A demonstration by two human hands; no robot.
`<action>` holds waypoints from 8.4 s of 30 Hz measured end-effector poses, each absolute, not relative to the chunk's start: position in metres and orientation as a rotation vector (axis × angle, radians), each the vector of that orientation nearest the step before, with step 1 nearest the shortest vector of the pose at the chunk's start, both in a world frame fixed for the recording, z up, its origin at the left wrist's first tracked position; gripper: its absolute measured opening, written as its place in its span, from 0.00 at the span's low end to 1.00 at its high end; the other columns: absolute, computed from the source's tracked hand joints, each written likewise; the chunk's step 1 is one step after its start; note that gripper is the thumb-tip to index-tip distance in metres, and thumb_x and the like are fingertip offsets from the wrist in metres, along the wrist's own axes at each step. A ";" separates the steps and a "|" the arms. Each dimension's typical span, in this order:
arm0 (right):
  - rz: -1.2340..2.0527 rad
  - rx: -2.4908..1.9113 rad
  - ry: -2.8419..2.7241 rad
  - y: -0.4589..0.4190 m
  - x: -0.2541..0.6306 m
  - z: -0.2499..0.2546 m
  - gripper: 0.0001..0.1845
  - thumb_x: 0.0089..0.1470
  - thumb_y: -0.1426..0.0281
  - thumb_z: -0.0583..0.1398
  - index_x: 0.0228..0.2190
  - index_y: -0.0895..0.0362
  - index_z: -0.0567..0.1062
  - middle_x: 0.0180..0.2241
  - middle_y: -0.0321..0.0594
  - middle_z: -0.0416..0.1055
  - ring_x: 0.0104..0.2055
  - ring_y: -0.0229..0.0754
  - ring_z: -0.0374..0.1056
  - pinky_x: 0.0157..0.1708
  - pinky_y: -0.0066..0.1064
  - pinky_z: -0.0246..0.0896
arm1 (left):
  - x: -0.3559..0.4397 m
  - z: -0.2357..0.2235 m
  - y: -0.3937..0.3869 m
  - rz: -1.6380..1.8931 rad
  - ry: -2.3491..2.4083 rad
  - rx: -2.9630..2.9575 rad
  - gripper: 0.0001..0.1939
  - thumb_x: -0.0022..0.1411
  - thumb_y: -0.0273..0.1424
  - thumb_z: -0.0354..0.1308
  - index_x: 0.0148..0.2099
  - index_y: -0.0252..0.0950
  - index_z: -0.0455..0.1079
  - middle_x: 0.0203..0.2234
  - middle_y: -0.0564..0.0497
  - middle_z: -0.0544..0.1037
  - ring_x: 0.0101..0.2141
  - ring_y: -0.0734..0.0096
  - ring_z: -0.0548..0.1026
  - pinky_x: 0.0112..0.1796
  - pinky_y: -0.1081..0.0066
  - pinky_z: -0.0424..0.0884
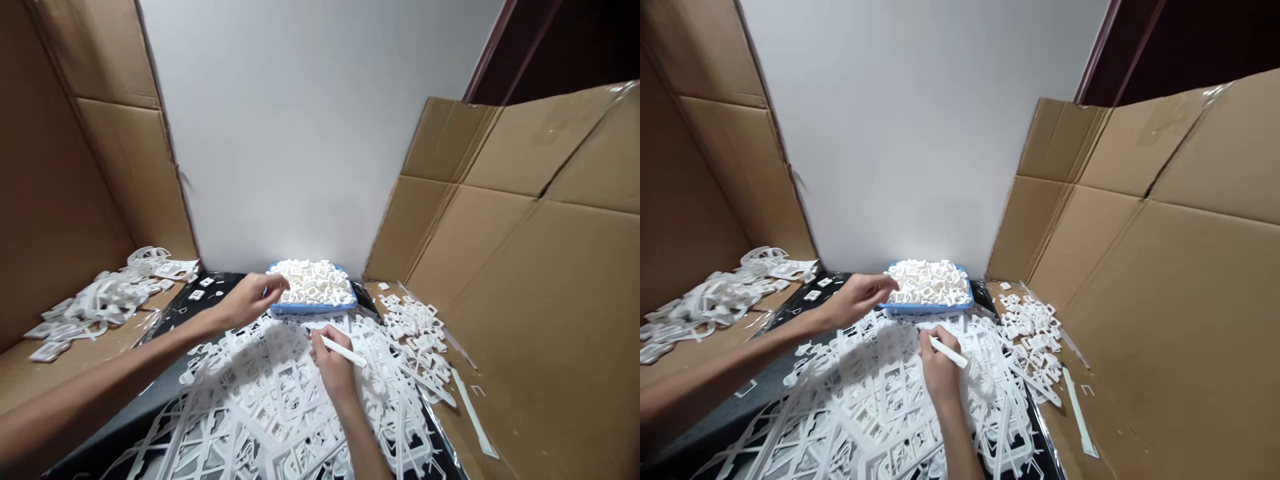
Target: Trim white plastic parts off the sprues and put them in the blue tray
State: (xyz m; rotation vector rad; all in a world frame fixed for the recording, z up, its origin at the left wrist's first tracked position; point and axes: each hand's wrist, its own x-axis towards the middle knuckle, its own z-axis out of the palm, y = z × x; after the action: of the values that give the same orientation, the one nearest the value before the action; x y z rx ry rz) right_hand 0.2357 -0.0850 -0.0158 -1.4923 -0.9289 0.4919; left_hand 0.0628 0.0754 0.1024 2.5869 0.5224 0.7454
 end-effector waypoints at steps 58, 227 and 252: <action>0.603 -1.391 -1.288 -0.103 0.212 0.004 0.17 0.64 0.60 0.65 0.25 0.53 0.78 0.45 0.47 0.85 0.48 0.52 0.81 0.50 0.38 0.72 | 0.028 -0.003 -0.004 0.959 0.721 1.436 0.24 0.55 0.39 0.79 0.49 0.36 0.75 0.34 0.51 0.81 0.35 0.67 0.81 0.36 0.70 0.77; 0.252 -1.497 -1.271 -0.107 0.182 -0.003 0.10 0.68 0.69 0.62 0.31 0.52 0.74 0.44 0.42 0.84 0.46 0.48 0.81 0.45 0.38 0.73 | 0.027 -0.005 -0.002 0.841 0.573 1.582 0.21 0.65 0.33 0.73 0.58 0.33 0.79 0.50 0.40 0.83 0.40 0.66 0.84 0.42 0.67 0.80; 1.037 -1.038 -0.888 -0.105 0.204 -0.004 0.15 0.63 0.65 0.71 0.30 0.54 0.71 0.46 0.41 0.83 0.22 0.32 0.68 0.28 0.31 0.65 | 0.026 0.003 -0.006 0.782 0.598 1.618 0.14 0.76 0.32 0.58 0.56 0.31 0.78 0.32 0.47 0.85 0.33 0.66 0.83 0.38 0.70 0.74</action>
State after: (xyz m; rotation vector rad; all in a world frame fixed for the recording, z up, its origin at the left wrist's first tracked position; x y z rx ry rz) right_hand 0.2044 -0.1046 -0.0038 -1.0380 -0.8882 1.0366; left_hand 0.0261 -0.0059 0.0029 1.6175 0.5976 0.7825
